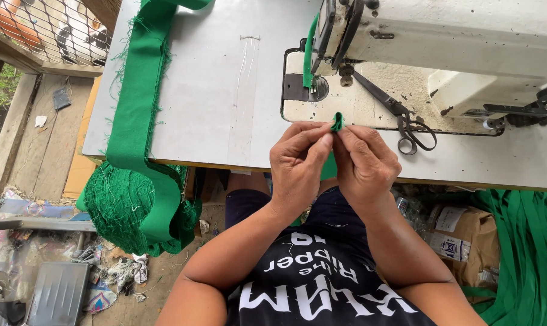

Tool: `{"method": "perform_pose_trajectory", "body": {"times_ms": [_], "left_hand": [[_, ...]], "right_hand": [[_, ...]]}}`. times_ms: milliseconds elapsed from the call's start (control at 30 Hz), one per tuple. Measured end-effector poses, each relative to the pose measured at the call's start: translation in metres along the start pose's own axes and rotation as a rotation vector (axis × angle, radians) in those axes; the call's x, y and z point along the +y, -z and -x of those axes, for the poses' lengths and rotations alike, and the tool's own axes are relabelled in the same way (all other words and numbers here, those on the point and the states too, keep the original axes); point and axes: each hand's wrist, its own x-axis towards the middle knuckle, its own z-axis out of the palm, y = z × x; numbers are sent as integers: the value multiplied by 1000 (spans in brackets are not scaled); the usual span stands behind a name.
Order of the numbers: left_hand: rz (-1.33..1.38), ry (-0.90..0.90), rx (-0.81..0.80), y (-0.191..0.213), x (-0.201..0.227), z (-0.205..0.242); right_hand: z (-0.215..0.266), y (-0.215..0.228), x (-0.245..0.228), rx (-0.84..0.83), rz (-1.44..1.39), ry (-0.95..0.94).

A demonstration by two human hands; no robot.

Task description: Folding and preparing green fabric strips on a sewing machine table

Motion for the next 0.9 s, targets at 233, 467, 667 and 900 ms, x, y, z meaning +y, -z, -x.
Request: {"method": "perform_pose_trajectory", "body": {"times_ms": [233, 467, 667, 900], "left_hand": [[-321, -121, -203, 41, 19, -16], [-463, -198, -439, 47, 46, -25], [-567, -311, -301, 43, 41, -28], [-574, -314, -271, 44, 39, -30]], "right_hand": [[3, 20, 9, -266, -379, -363], [3, 20, 8, -447, -472, -370], [24, 4, -10, -138, -232, -168], [47, -17, -25, -77, -48, -87]]}}
